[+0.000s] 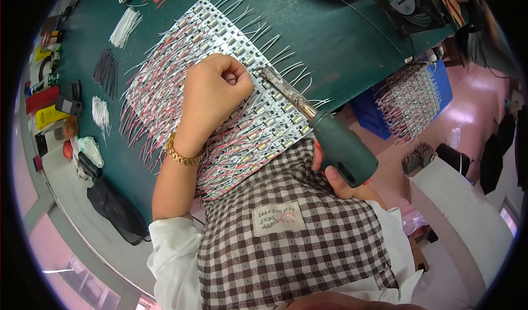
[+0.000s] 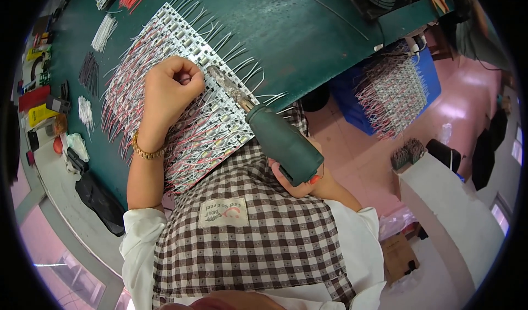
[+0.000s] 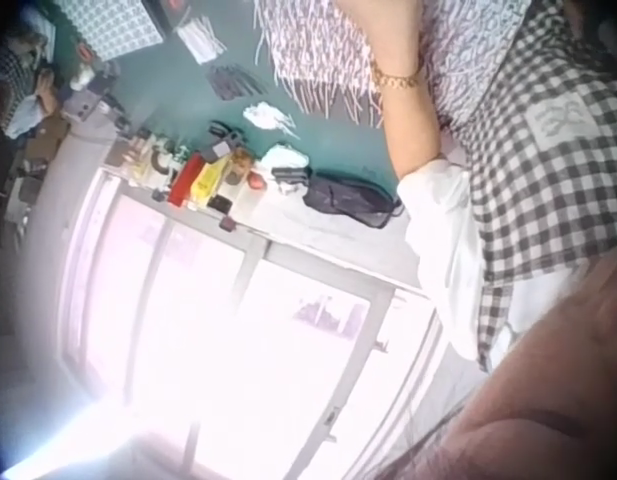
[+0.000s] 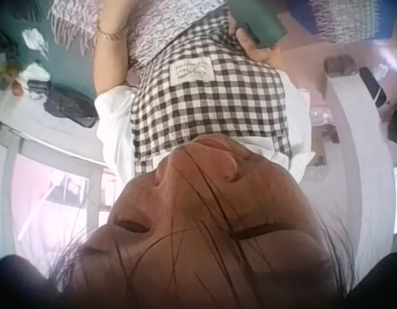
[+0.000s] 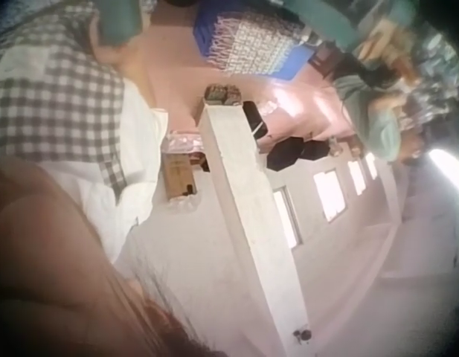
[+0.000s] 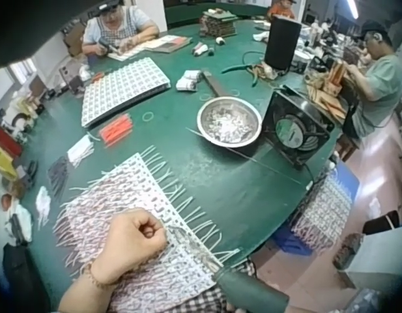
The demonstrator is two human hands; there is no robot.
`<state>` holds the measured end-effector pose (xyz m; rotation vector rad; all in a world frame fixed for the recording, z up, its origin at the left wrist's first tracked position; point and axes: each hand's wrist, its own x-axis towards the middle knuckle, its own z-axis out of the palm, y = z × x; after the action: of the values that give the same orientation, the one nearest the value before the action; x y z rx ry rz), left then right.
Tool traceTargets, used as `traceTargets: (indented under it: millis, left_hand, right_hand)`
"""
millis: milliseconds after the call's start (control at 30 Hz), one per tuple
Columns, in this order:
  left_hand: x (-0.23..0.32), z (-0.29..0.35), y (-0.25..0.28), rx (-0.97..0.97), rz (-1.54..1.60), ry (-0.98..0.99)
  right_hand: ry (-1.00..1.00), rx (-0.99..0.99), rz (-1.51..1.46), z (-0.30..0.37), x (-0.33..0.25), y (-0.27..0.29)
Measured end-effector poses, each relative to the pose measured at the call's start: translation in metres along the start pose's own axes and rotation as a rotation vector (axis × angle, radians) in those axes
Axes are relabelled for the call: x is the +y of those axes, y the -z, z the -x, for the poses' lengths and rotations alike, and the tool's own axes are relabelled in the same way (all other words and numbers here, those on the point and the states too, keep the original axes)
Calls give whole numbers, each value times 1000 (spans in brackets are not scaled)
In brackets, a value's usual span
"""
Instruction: The person solders wire leads onto an LED board using a soldering iron, attaching red, black, and white wires to the board.
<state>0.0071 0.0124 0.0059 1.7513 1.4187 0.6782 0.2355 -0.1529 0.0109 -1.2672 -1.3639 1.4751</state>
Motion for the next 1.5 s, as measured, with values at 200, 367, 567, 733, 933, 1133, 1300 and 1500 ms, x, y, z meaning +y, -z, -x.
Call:
traceTargets:
  millis: [200, 367, 567, 733, 933, 1133, 1300, 1500]
  left_hand:
    - [4, 0, 1, -13, -6, 61]
    - [3, -1, 0, -13, 7, 68]
    - [6, -2, -1, -23, 16, 92]
    - [3, -2, -2, -39, 37, 74]
    - [7, -5, -1, -58, 11, 102]
    - [4, -5, 2, -82, 52, 144]
    - [11, -4, 13, -177, -80, -6]
    - [14, 6, 64, 170, -370, -47]
  right_hand:
    - [67, 33, 182, -6, -5, 1]
    - [30, 22, 194, -4, -5, -2]
    - [59, 0, 258, -6, -6, -1]
    - [114, -9, 267, -9, -10, 1]
    - [151, 62, 184, -4, -7, 7]
    - [89, 113, 5, -1, -8, 12]
    - [72, 28, 41, -1, -3, 10]
    - [162, 170, 170, 0, -5, 8]
